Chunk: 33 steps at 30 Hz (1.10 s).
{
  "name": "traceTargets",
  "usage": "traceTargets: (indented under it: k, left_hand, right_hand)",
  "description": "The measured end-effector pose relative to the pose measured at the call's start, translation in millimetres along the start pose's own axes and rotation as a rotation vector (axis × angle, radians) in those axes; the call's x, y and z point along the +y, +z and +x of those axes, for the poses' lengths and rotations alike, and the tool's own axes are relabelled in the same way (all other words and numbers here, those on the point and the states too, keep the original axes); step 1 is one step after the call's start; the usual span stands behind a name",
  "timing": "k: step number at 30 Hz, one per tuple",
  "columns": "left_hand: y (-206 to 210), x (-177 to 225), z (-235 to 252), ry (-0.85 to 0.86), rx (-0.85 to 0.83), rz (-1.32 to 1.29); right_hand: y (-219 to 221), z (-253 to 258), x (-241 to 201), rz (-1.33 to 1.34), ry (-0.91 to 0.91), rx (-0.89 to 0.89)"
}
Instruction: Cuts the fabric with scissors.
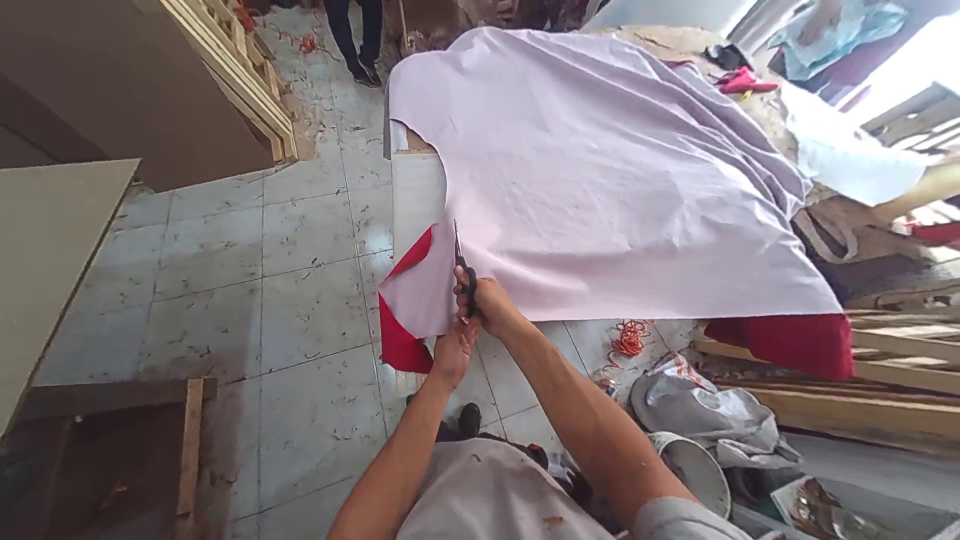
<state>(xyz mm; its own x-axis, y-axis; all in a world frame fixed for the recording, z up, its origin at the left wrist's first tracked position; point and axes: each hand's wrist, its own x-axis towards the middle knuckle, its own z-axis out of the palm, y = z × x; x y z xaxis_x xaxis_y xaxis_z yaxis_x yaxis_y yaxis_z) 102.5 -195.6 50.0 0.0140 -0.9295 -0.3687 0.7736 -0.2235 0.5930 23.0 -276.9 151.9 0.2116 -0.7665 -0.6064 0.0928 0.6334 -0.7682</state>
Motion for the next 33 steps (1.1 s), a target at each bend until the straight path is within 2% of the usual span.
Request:
traceTargets:
  k: [4,13,22,25,28,31,33]
  left_hand:
    - [-4.6,-4.3,-5.3,-0.042,-0.036,-0.006]
    - [-3.1,12.1,0.3,-0.093,-0.063,-0.056]
    - [-3.6,6.1,1.6,-0.004,-0.013,-0.065]
    - [-5.3,13.7,-18.7,-0.041,0.027,0.059]
    - [-10.0,52.9,-38.9,-0.080,0.155,0.195]
    - [-33.9,108.2,-63.7,-0.297,0.055,0.660]
    - [-47.1,148.7,-72.8,-0.337,0.005,0.912]
  right_hand:
    - [-4.3,38.4,-24.1,-0.030,0.017,-0.005]
    - [-1.3,110.3,-83.1,-0.026,-0.024,-0.003]
    - [-19.5,184.0,-125.0,-0.028,-0.032,-0.035]
    - [-30.2,189.3,-143.8,-0.028,-0.053,-0.066]
    - [-50.2,170.2,-143.3,-0.018,-0.021,-0.145]
    - [-66.7,139.4,-120.2,-0.049,0.027,-0.203]
    - [-70.8,124.7,-102.2,-0.049,0.081,-0.223]
